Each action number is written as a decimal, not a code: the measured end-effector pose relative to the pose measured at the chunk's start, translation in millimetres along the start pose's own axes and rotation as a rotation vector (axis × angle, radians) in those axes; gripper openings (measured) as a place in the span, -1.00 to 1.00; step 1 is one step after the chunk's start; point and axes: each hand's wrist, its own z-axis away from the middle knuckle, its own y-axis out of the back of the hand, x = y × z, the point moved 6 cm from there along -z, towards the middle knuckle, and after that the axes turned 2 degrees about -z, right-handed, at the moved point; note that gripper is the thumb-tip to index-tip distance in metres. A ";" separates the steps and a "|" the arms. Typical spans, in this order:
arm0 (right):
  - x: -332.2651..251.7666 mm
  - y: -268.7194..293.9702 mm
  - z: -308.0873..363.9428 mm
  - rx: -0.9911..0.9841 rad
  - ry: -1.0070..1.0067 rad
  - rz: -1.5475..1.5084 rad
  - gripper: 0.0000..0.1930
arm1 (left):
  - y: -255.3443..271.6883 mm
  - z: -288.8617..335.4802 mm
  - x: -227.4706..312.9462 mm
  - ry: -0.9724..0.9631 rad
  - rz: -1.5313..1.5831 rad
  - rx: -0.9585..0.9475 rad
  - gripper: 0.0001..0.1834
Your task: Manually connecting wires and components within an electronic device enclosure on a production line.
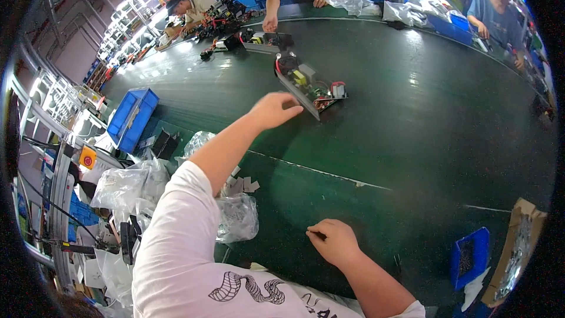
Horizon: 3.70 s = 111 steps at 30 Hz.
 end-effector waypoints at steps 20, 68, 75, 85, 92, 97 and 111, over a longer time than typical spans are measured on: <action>-7.0 4.3 0.0 -0.027 0.070 -0.074 -0.90 | 8.2 -78.6 -0.9 -0.684 -1.113 0.182 -0.70; -61.9 2.1 137.1 0.363 0.247 -0.527 -0.86 | -174.3 327.6 36.1 -0.443 0.823 0.436 0.44; -58.2 2.0 138.0 0.435 0.282 -0.494 -0.85 | -153.1 324.0 79.5 -0.330 0.081 0.180 0.10; -59.1 5.0 138.2 0.446 0.330 -0.526 -0.86 | -149.2 320.9 96.6 -0.373 -0.041 0.130 0.01; -61.0 7.3 135.4 0.346 0.327 -0.555 -0.87 | -148.9 320.6 102.0 -0.358 -0.075 0.107 -0.01; -58.8 6.8 137.9 0.383 0.308 -0.523 -0.87 | -150.7 319.9 103.1 -0.361 -0.071 0.121 -0.02; -60.2 6.2 134.0 0.368 0.311 -0.421 -0.74 | -154.3 317.0 109.7 -0.373 -0.125 0.130 -0.01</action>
